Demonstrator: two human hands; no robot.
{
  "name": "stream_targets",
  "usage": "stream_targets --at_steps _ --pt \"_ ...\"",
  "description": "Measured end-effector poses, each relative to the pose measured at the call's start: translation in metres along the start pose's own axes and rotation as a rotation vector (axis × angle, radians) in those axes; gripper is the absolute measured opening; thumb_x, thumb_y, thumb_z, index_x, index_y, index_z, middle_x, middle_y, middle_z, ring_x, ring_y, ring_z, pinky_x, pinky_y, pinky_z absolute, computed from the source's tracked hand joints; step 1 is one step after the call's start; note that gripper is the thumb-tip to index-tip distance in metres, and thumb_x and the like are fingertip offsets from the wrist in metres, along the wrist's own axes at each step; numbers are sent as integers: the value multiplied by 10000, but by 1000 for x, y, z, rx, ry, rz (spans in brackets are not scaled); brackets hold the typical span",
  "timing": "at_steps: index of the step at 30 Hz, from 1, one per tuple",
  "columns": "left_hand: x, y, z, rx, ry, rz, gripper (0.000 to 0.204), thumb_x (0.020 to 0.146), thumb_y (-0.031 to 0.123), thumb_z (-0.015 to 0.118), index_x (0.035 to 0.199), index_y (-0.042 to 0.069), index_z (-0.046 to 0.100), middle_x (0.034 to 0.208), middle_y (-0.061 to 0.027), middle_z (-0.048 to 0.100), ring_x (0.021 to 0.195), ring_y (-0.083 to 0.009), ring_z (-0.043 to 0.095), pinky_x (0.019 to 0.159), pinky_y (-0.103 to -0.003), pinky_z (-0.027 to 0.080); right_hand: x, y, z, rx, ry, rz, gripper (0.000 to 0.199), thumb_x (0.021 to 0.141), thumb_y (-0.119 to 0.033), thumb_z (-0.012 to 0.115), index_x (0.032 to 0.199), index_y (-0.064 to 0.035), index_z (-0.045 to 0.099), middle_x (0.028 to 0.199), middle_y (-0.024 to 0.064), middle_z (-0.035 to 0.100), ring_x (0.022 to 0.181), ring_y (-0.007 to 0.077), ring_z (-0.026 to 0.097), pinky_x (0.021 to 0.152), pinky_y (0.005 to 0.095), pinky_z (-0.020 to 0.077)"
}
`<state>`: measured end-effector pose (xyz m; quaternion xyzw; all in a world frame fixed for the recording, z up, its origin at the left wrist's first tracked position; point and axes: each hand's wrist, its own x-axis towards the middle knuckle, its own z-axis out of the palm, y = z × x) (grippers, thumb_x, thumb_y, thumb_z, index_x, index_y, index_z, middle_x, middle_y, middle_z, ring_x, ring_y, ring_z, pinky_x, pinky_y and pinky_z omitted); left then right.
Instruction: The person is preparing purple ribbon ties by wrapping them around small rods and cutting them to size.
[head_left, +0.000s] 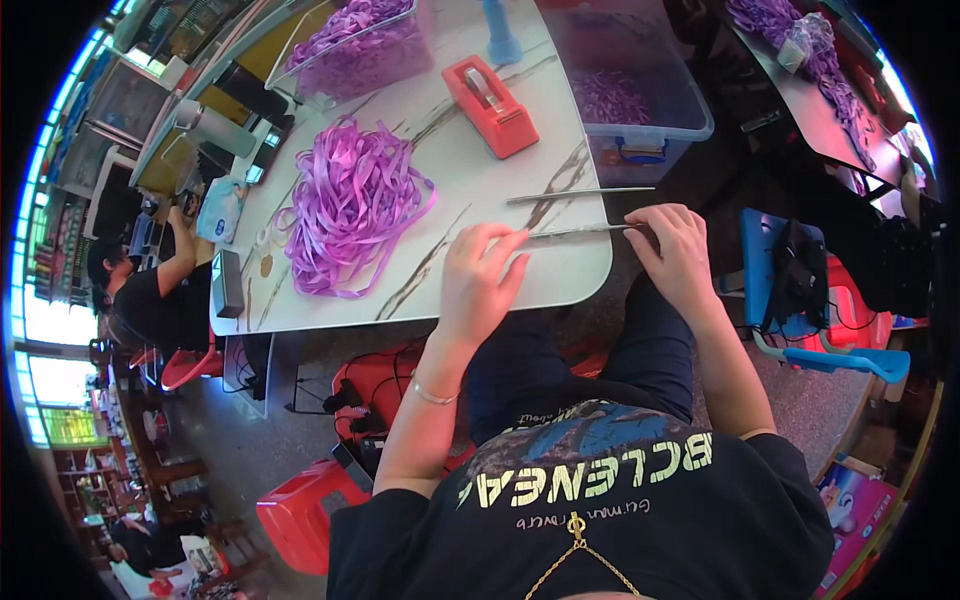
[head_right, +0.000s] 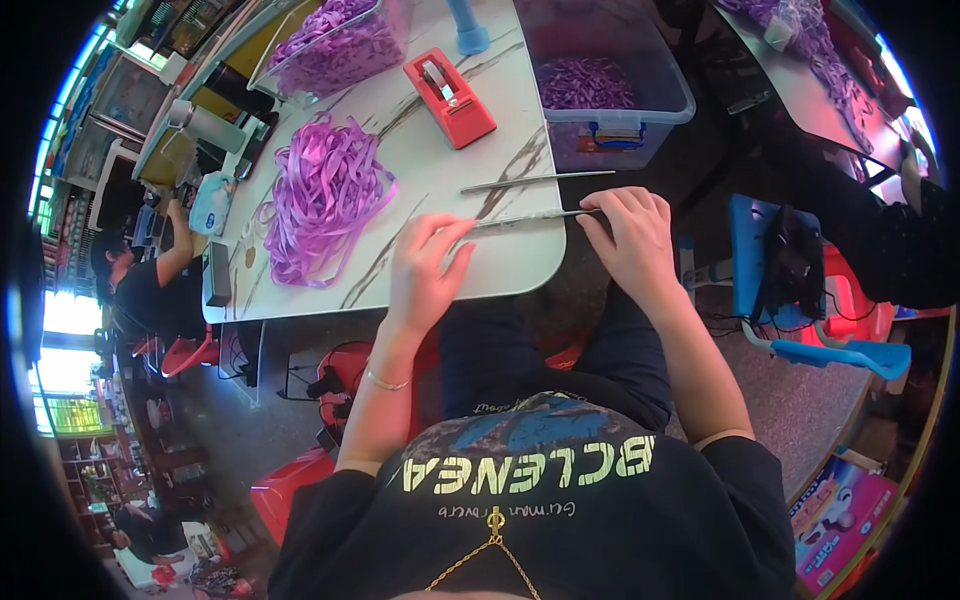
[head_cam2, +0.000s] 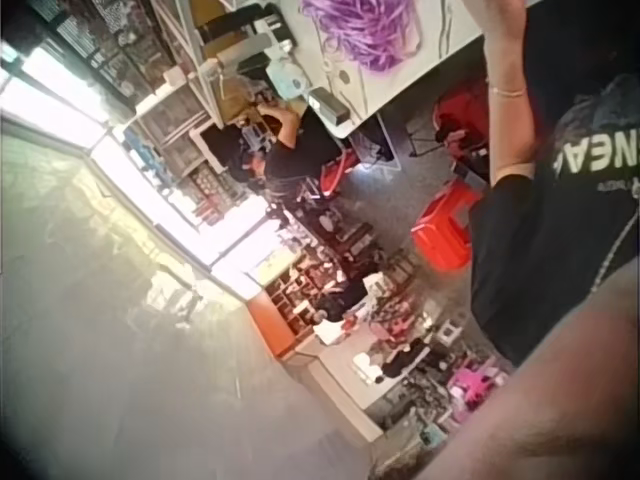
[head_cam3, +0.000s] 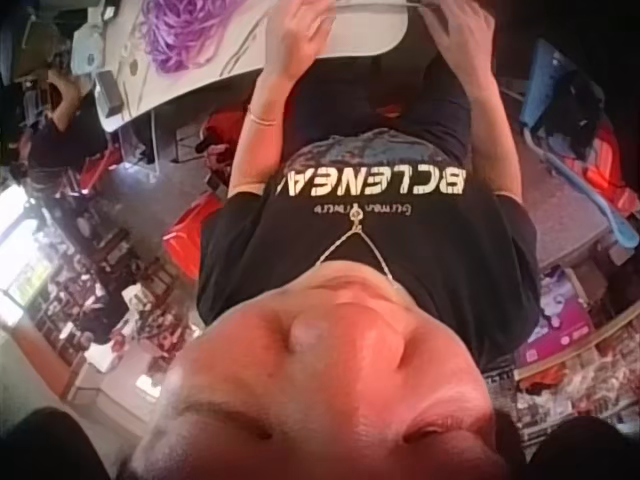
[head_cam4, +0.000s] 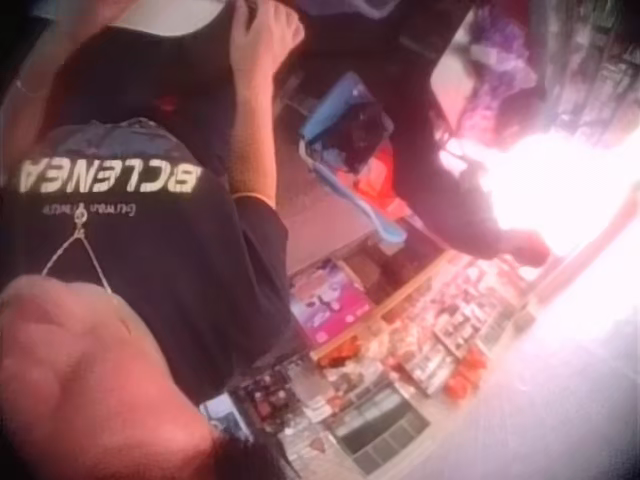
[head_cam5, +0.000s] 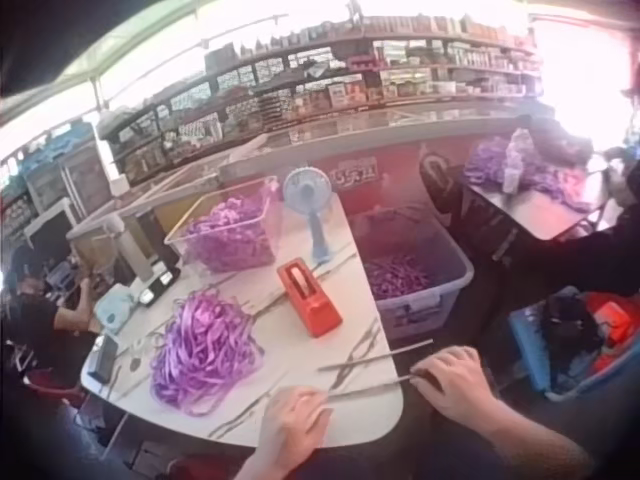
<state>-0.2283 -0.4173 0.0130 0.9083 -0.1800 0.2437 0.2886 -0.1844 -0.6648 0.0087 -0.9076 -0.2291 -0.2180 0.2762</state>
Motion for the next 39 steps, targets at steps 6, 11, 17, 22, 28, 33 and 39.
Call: stream_targets --at_steps 6,11,17,22,28,33,39 --pt "18 -4 32 -36 -81 23 205 724 67 644 928 53 661 852 -77 539 830 -249 516 735 -337 429 1 6 4 46 -76 18 125 755 -114 627 875 -86 606 819 36 612 864 216 565 833 339 386" --pt "18 -6 38 -82 -75 18 158 721 57 642 875 68 677 827 -67 532 797 -237 509 717 -335 428 1 4 7 45 -20 0 92 744 -90 635 826 -94 593 778 13 599 828 200 563 806 346 388" --pt "17 -6 38 -95 -45 -1 156 711 58 655 866 66 676 802 -57 538 780 -229 510 703 -327 428 1 5 7 55 -45 21 101 740 -90 640 831 -93 596 779 16 607 824 211 564 801 346 391" --pt "11 -6 33 -51 13 -58 142 693 70 681 831 46 660 806 -66 548 765 -233 523 686 -327 430 -4 13 10 252 -50 224 111 758 -116 648 840 -56 605 771 49 618 750 200 594 697 302 441" --pt "0 -3 24 48 112 -142 162 683 40 679 840 30 639 796 -73 541 764 -241 521 670 -342 434 0 25 8 471 -204 473 124 790 -125 628 839 -11 624 709 73 634 657 127 609 602 245 452" --pt "-6 -4 21 43 130 -209 161 704 32 668 864 32 650 800 -77 545 761 -240 529 672 -337 432 1 28 7 522 -228 473 123 793 -122 625 842 -9 631 697 62 636 659 109 605 604 237 450" --pt "-9 -8 20 -16 103 -249 162 701 27 667 861 40 649 791 -71 541 754 -241 520 664 -342 428 -2 25 5 517 -214 479 117 807 -103 604 866 -7 636 709 57 640 670 108 609 610 235 451"
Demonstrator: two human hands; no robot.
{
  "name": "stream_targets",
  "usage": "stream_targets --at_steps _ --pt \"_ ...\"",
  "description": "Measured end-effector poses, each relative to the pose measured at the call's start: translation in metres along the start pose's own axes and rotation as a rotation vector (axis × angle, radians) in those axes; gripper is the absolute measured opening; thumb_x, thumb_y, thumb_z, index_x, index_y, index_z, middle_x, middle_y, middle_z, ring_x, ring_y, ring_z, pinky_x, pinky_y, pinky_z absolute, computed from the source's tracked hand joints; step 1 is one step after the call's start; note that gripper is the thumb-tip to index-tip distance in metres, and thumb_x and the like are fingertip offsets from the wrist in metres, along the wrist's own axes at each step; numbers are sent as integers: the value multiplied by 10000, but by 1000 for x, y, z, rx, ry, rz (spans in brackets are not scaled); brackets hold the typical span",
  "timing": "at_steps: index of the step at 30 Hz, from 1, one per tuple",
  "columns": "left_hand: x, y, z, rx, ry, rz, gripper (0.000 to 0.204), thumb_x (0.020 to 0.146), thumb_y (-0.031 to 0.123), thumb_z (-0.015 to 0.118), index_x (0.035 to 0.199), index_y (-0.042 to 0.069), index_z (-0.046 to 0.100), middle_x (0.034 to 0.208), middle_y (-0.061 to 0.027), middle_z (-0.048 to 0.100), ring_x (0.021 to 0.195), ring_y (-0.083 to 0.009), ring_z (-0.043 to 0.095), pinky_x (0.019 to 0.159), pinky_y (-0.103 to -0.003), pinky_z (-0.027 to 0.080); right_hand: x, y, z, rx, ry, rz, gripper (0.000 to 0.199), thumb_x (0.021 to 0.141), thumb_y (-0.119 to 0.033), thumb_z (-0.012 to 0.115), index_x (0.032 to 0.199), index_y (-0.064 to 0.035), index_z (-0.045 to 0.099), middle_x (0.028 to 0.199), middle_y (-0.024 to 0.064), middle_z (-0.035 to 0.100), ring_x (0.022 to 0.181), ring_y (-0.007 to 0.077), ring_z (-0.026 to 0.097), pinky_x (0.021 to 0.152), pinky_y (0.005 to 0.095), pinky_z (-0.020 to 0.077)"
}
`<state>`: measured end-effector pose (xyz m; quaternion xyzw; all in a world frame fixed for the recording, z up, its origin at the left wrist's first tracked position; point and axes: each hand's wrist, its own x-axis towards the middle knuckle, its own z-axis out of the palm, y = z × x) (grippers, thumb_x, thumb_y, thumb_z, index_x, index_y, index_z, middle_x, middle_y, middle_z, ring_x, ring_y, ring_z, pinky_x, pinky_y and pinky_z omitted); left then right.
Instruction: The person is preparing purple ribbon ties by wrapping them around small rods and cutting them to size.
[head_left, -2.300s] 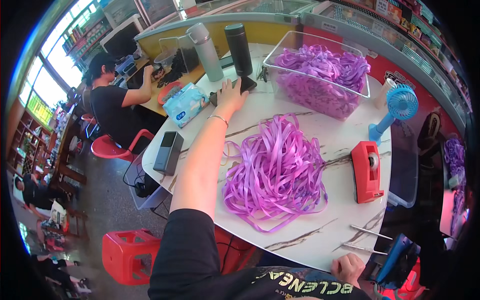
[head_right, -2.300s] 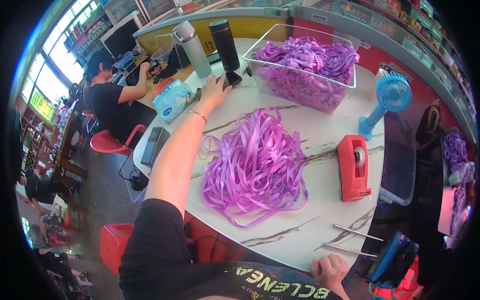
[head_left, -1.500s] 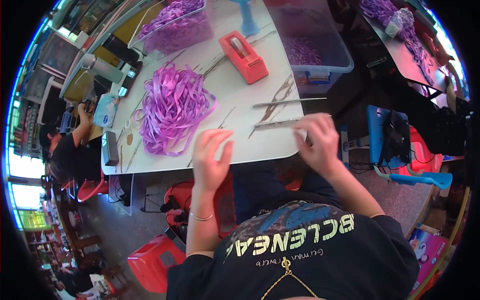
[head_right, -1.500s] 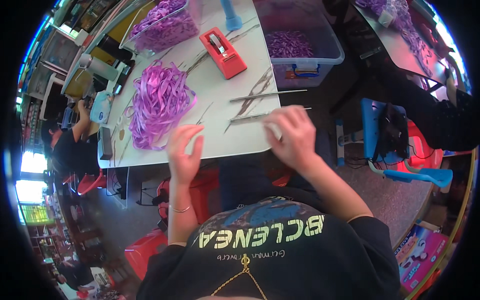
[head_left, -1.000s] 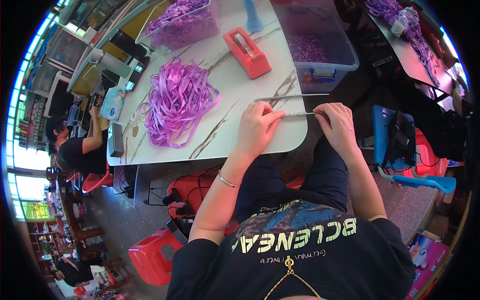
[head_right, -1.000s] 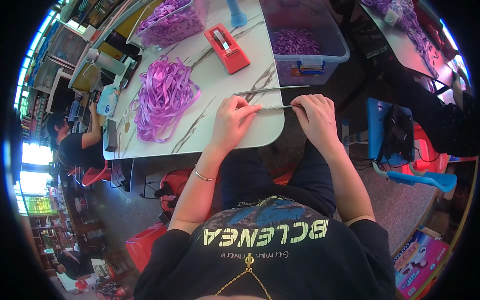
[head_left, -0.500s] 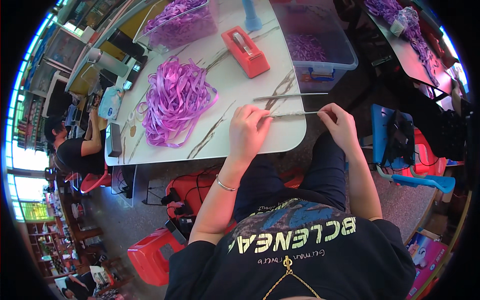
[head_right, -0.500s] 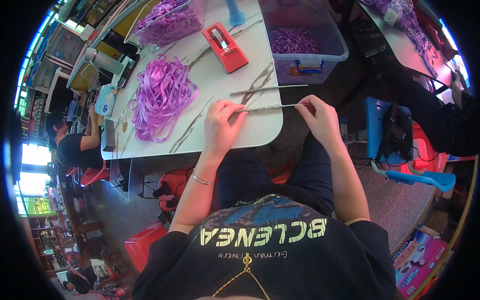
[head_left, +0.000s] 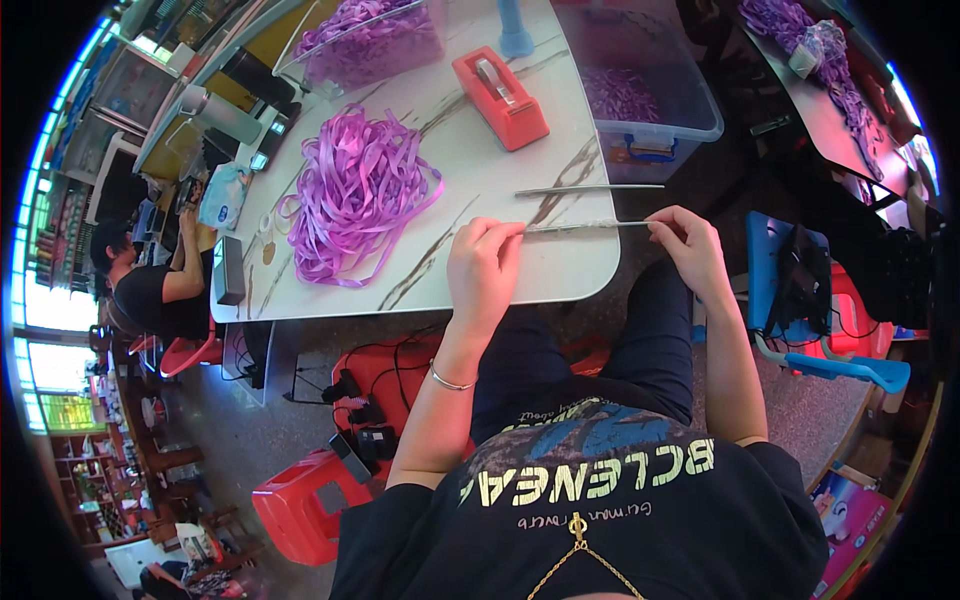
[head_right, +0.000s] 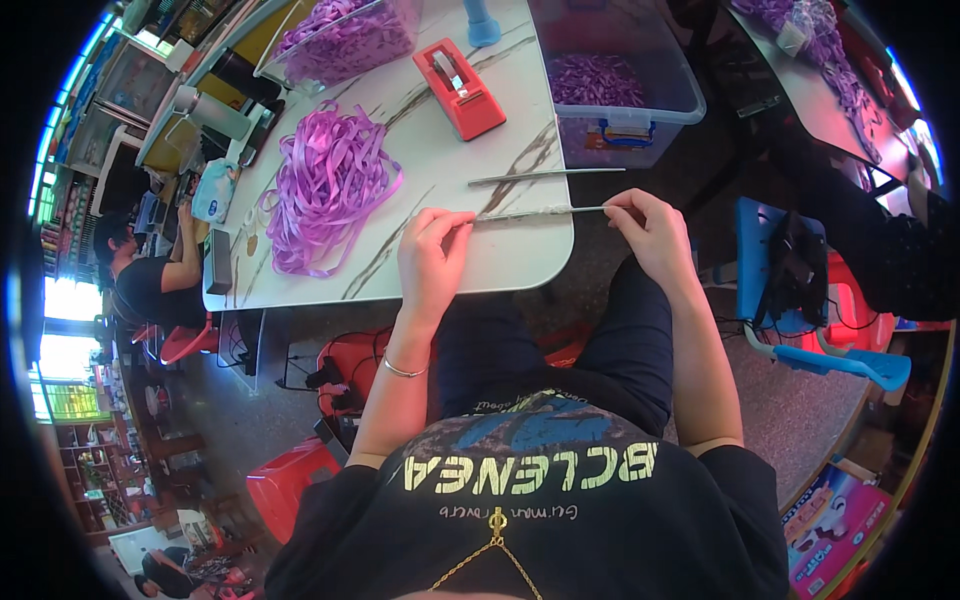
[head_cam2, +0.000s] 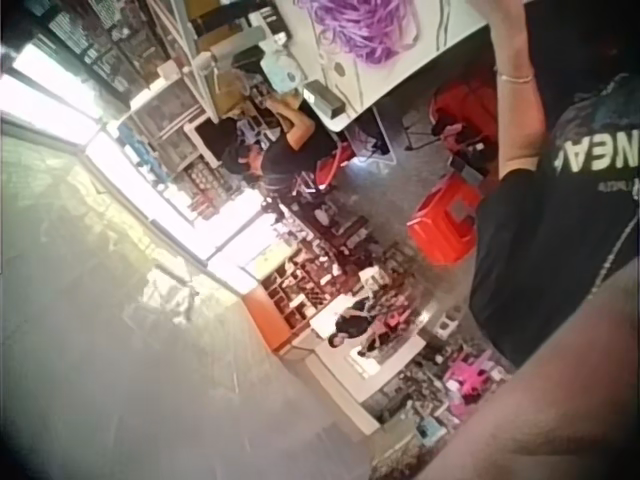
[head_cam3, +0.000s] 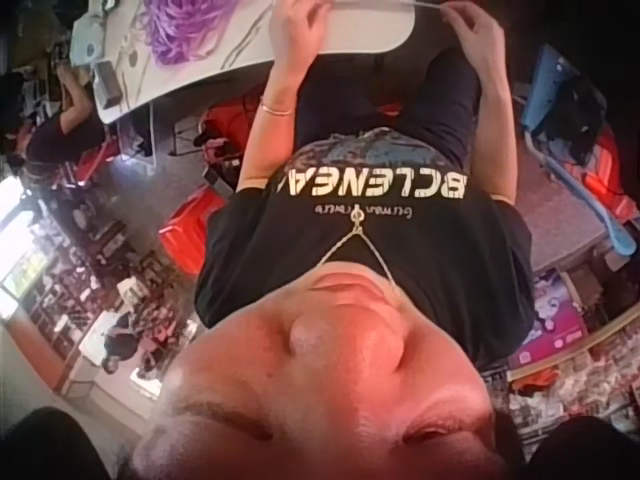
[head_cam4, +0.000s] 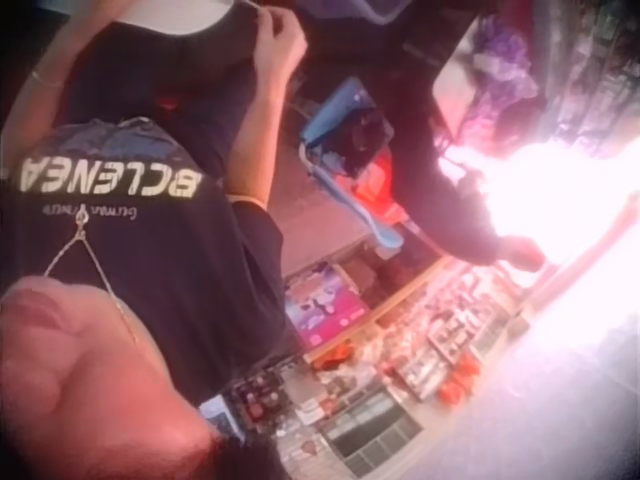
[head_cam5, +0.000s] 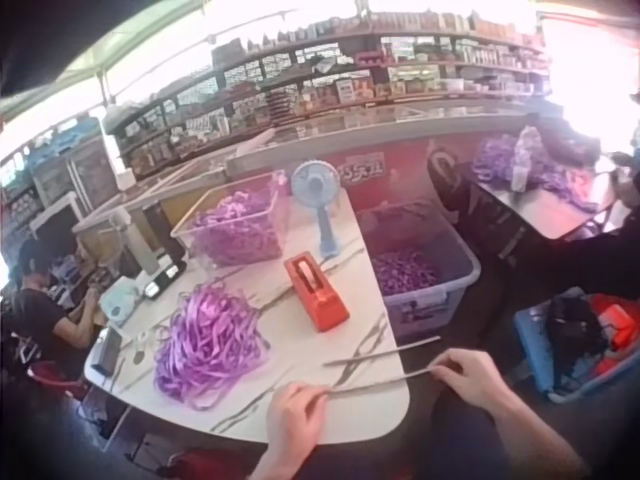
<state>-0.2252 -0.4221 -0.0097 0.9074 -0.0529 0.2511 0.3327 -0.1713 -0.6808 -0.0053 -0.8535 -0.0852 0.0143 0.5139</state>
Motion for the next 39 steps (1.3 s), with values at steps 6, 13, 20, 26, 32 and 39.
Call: stream_targets --at_steps 6,13,20,26,32,39 --pt "8 12 1 36 14 76 128 698 24 663 823 43 641 774 -60 545 730 -240 526 652 -340 433 -2 5 0 53 49 -32 120 817 -82 589 899 -6 632 717 58 636 672 111 603 622 238 452" --pt "5 -16 -10 46 -16 -31 84 717 40 651 801 45 637 772 -77 549 708 -249 540 631 -342 438 -9 -10 -2 -112 304 -318 103 784 7 610 881 -12 640 798 54 599 660 112 552 607 216 434" --pt "7 -2 -9 -11 -105 -18 146 717 53 652 863 46 643 779 -73 542 748 -245 530 664 -340 430 -14 -34 26 -42 136 -487 61 779 -8 618 833 -15 647 765 79 596 618 146 554 540 238 431" --pt "0 -3 -9 -55 -101 44 152 732 65 652 883 48 657 769 -71 540 742 -223 525 662 -313 424 -26 -39 55 -17 -85 -458 71 734 -34 663 796 -38 627 717 77 569 638 211 572 572 288 459" --pt "-13 2 -18 0 -136 197 149 719 92 671 866 67 666 754 -53 524 733 -222 511 669 -326 420 -31 -32 62 -101 7 -624 114 681 -27 678 790 -46 651 731 69 591 688 221 572 616 309 455" --pt "-19 7 -24 -105 -350 282 203 689 123 707 862 58 626 907 -81 521 816 -240 504 721 -345 417 -32 -29 58 -88 -10 -615 83 708 -42 658 790 -47 655 734 66 585 690 227 561 612 307 445"
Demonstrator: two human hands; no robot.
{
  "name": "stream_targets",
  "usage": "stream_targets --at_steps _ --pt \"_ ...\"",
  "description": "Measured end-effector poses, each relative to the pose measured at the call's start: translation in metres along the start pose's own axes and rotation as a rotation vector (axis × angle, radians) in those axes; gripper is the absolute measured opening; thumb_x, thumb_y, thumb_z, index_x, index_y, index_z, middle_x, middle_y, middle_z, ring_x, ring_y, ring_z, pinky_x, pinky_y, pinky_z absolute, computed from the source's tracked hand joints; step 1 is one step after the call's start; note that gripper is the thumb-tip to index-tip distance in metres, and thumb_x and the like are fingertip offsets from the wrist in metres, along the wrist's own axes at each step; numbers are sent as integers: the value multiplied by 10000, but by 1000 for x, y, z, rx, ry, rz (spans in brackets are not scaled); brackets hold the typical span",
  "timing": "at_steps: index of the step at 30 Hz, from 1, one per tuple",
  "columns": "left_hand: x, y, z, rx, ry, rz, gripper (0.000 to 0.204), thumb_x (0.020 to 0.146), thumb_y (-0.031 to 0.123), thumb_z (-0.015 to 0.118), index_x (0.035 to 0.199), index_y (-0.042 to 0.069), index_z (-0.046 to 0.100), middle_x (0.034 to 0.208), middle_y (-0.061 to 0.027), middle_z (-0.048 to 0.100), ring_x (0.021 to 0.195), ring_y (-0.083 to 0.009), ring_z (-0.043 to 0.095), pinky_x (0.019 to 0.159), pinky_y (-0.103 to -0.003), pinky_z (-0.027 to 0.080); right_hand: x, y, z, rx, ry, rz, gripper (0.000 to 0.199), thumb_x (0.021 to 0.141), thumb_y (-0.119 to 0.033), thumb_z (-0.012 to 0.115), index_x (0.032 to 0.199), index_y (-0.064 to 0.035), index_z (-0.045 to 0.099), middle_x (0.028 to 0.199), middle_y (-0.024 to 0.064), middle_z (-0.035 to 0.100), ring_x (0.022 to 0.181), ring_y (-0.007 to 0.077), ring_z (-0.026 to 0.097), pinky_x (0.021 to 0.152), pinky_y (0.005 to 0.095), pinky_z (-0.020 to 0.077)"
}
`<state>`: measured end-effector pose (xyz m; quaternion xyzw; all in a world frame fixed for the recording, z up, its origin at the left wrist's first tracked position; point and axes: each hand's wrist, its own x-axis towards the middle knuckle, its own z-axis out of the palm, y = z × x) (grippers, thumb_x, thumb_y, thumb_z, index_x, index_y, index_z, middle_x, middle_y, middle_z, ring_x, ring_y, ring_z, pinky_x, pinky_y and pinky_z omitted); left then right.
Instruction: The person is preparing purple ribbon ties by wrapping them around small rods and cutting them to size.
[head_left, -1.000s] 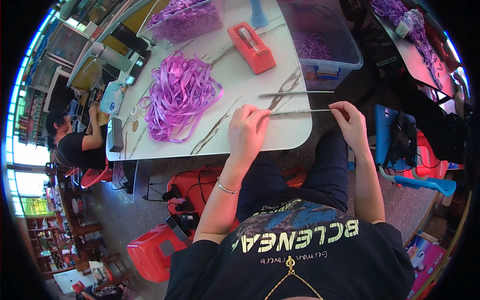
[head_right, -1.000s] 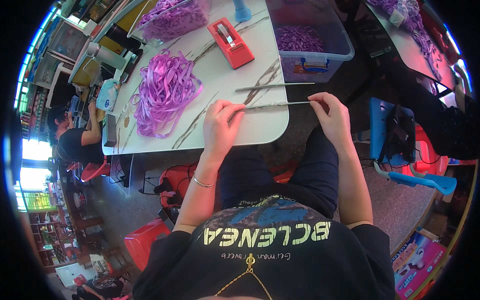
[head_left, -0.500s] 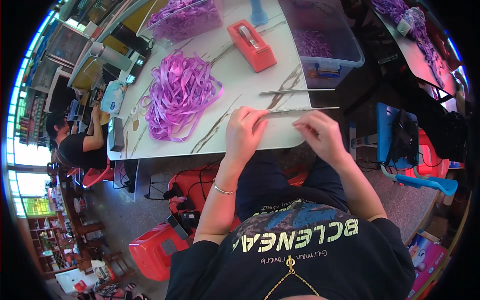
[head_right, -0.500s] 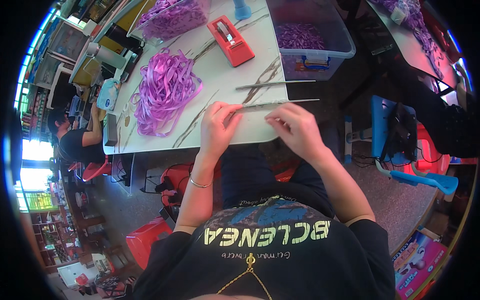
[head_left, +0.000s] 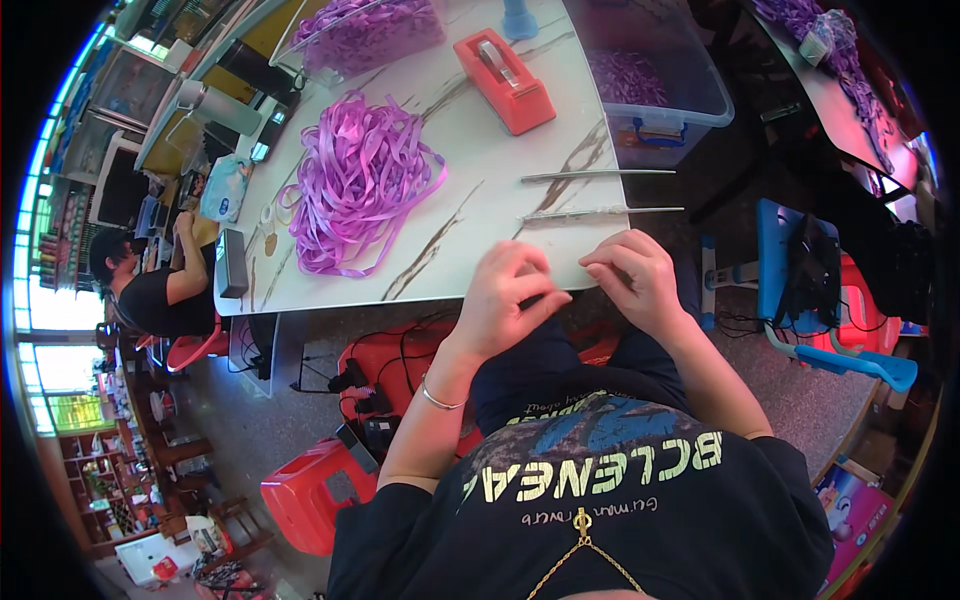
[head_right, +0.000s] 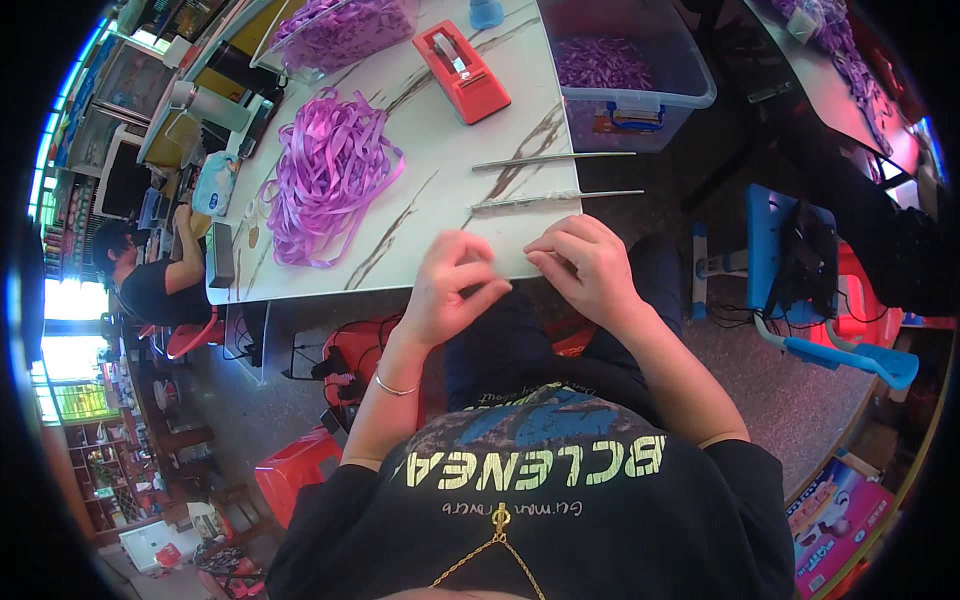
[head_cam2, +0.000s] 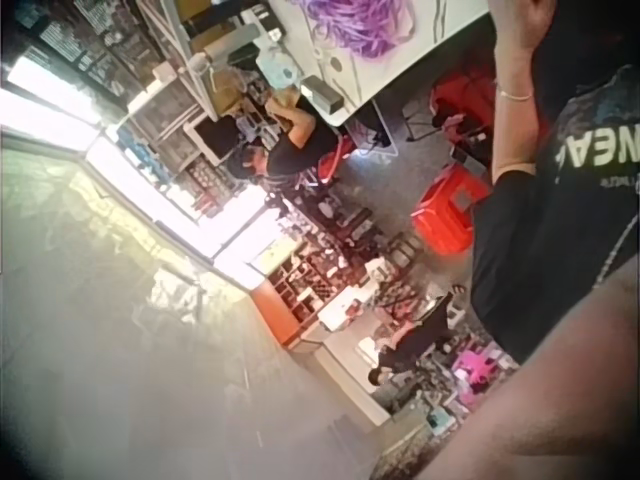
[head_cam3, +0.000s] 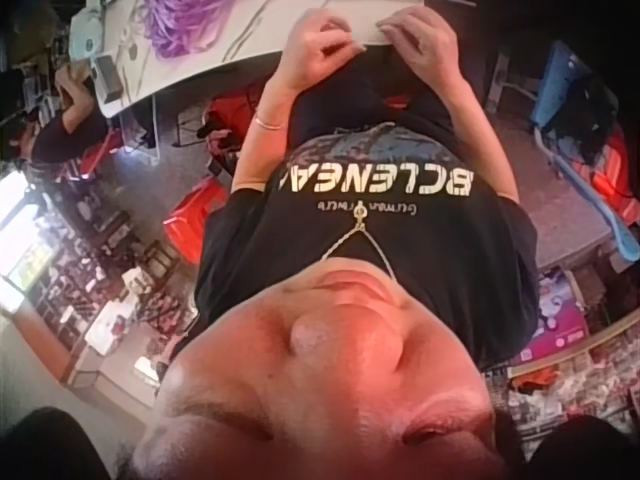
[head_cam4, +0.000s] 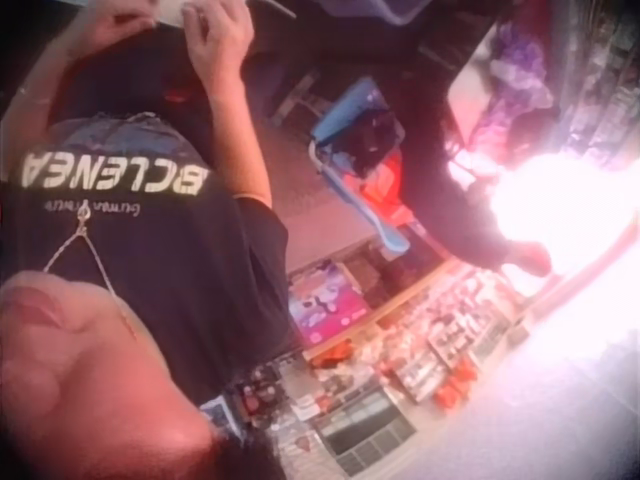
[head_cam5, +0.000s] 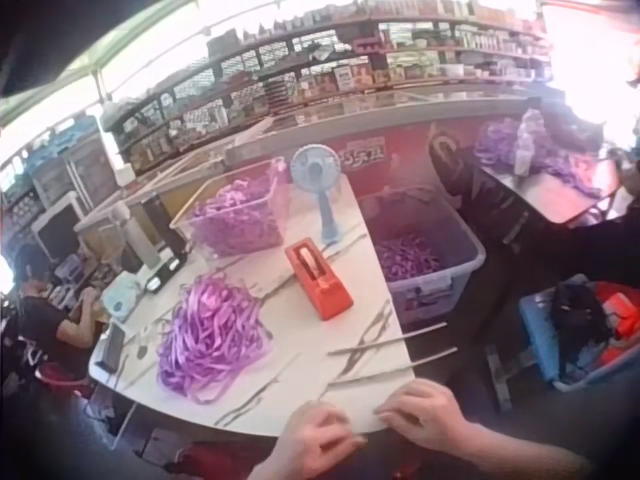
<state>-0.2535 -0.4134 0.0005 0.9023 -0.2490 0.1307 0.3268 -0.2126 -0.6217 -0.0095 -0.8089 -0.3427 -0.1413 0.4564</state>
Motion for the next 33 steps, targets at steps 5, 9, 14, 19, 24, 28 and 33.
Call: stream_targets --at_steps 5,9,14,19,24,28,33 --pt "5 5 -2 11 185 7 169 703 117 707 737 33 564 837 -78 568 762 -245 532 672 -328 424 3 -2 1 46 -6 46 65 712 -38 652 776 -47 650 729 65 578 681 222 559 602 308 443" --pt "-1 1 -29 -272 -45 -117 158 742 96 676 715 18 540 697 -85 559 658 -265 539 621 -322 428 7 -8 2 -17 -30 -6 74 705 -67 666 775 -68 644 724 56 571 675 224 556 601 320 443" --pt "7 -50 -68 171 265 -154 121 754 90 658 755 18 560 778 -103 554 749 -255 562 657 -323 444 8 -13 14 -39 -90 -108 114 691 -91 674 799 -118 651 717 17 581 663 194 551 595 307 416" --pt "8 -80 -95 339 164 -238 162 720 146 678 837 49 621 814 -92 549 776 -266 541 680 -369 439 10 -15 17 -51 -128 -164 109 687 -144 684 792 -142 654 698 -12 576 647 171 538 576 299 381" --pt "31 -95 -72 481 125 -137 172 716 184 680 810 53 620 784 -88 549 766 -272 549 675 -372 444 11 -15 15 -57 -141 -128 127 671 -161 700 785 -142 649 682 -17 563 644 166 535 586 297 390" --pt "48 -117 -72 300 19 -232 171 774 180 647 824 25 594 773 -78 579 701 -213 562 639 -321 451 11 -15 15 -44 -142 -123 138 665 -163 706 787 -141 645 678 -20 559 643 165 534 593 296 398" --pt "105 -126 -131 -698 98 -782 106 845 171 523 854 65 523 918 -81 635 629 -90 542 499 -181 409 9 -12 15 -57 -129 -129 137 665 -161 706 786 -141 643 688 -17 562 655 167 537 597 299 397"
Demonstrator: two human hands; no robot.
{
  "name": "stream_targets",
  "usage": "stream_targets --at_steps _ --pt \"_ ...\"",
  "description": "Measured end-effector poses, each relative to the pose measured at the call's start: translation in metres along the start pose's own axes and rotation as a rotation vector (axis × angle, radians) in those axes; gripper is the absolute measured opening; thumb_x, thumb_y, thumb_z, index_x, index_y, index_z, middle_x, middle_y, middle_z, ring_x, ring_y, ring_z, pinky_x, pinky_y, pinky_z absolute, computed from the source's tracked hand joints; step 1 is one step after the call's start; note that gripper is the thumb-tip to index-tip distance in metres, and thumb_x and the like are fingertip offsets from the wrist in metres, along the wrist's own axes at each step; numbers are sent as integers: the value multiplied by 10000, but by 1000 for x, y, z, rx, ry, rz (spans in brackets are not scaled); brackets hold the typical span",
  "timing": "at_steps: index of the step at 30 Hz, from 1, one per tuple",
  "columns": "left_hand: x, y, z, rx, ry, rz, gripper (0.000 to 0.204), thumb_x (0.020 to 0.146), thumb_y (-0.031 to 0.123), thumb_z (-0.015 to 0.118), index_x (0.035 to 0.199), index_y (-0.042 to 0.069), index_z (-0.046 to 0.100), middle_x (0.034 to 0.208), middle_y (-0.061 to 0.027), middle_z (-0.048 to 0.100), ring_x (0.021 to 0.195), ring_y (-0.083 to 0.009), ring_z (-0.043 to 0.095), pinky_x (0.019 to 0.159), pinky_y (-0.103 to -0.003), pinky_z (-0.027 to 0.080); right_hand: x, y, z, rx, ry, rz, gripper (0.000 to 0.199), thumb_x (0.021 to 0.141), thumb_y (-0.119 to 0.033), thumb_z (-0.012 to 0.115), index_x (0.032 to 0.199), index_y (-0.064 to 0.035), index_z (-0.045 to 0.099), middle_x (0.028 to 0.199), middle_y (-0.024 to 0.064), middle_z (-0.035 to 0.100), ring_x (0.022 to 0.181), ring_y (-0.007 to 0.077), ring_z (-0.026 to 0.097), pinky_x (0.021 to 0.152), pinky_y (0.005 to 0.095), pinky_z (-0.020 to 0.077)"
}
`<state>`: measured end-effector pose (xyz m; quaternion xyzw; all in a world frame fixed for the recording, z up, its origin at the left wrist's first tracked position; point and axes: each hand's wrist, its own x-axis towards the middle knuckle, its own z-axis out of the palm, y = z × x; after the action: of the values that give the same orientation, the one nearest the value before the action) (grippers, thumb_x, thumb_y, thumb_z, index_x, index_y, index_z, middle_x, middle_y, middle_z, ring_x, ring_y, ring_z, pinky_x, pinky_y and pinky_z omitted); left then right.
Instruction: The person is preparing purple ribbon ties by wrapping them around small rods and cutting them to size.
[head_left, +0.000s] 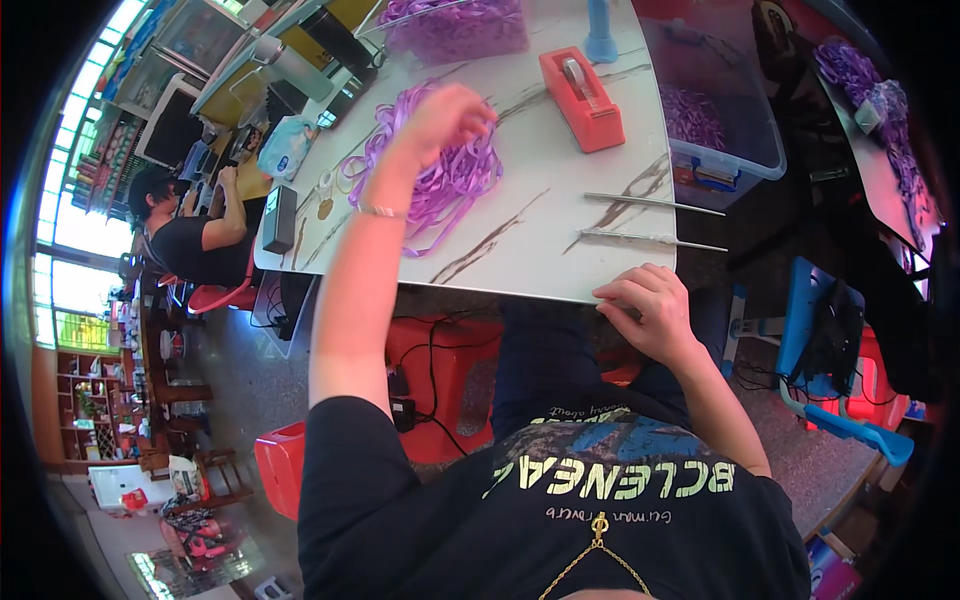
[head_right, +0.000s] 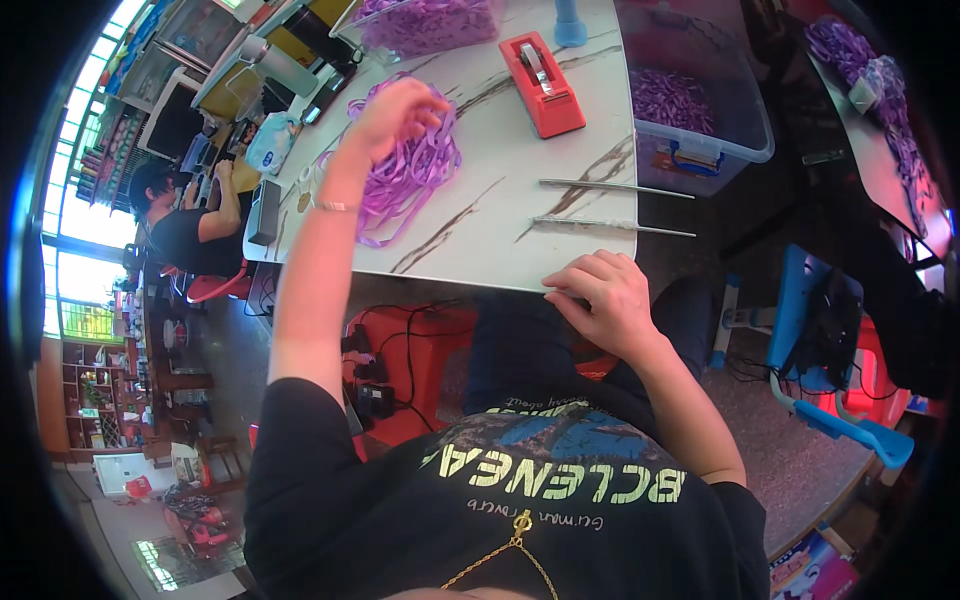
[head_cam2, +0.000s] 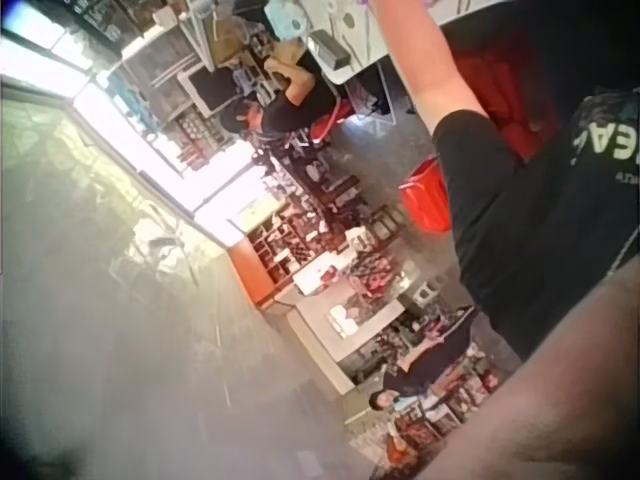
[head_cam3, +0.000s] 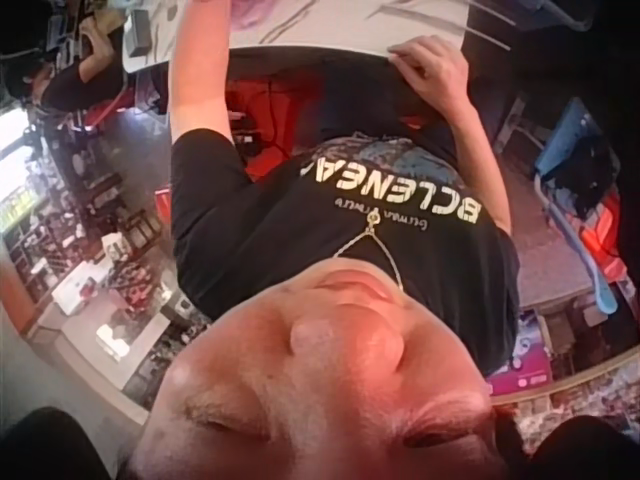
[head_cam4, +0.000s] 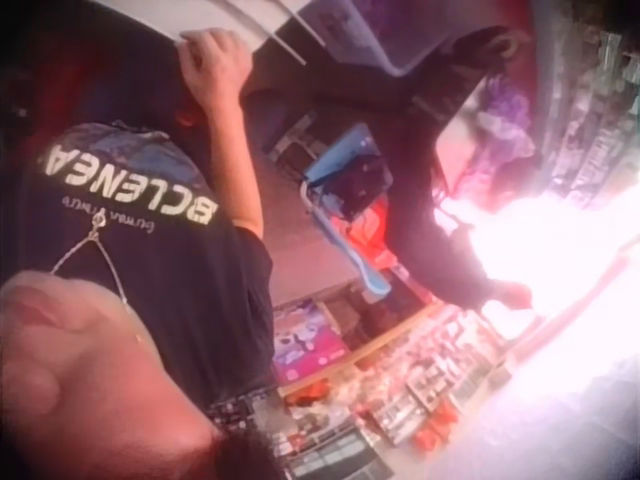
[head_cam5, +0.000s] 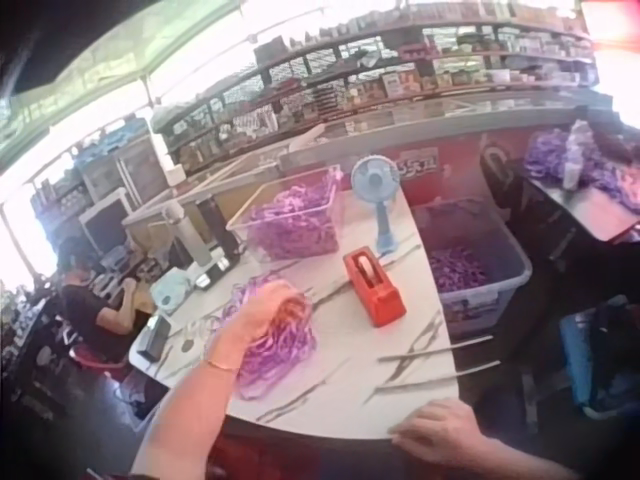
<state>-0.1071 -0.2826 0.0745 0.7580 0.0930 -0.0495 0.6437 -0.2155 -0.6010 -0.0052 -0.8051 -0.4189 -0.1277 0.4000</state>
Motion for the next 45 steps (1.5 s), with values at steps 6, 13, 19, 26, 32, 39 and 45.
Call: stream_targets --at_steps 6,13,19,26,32,39,45 --pt "57 55 -80 208 53 -130 202 803 155 513 961 37 555 894 -80 655 577 -94 498 397 -215 351 -1 -1 3 -23 7 -4 127 664 -153 700 775 -144 639 688 -13 554 661 171 537 587 306 384" --pt "101 56 -162 252 713 308 141 778 165 574 784 43 644 702 -51 650 443 -91 481 379 -241 335 0 -7 4 -41 14 8 131 655 -144 701 769 -148 638 679 -11 547 660 177 534 586 308 381" --pt "132 52 -169 735 151 -64 180 811 150 505 780 24 631 644 -75 639 481 -118 565 359 -262 344 -1 -4 2 -59 30 23 147 633 -139 713 762 -151 643 669 -17 555 644 172 533 574 305 378" --pt "157 71 -185 -130 789 378 139 876 129 464 919 9 520 859 -119 630 602 -181 635 388 -239 389 3 -4 1 -76 -8 32 143 625 -156 723 749 -158 651 664 -27 555 623 160 528 552 300 368" --pt "134 105 -233 -1 403 420 167 819 123 536 954 24 551 848 -78 617 604 -162 587 460 -218 394 6 -9 7 -38 -11 -14 139 624 -158 721 745 -166 653 675 -33 565 619 154 529 546 296 366" --pt "87 168 -180 -123 18 443 198 844 165 550 992 34 534 1082 -66 608 785 -119 586 475 -168 374 4 -5 2 -74 3 10 149 624 -160 722 756 -168 652 682 -32 566 631 153 534 557 293 372" --pt "58 193 -162 407 130 494 239 862 237 528 954 18 553 1029 -54 633 673 -63 577 428 -150 316 8 -9 -4 -43 -45 16 144 653 -150 715 782 -142 651 705 -4 575 647 166 546 562 297 396"
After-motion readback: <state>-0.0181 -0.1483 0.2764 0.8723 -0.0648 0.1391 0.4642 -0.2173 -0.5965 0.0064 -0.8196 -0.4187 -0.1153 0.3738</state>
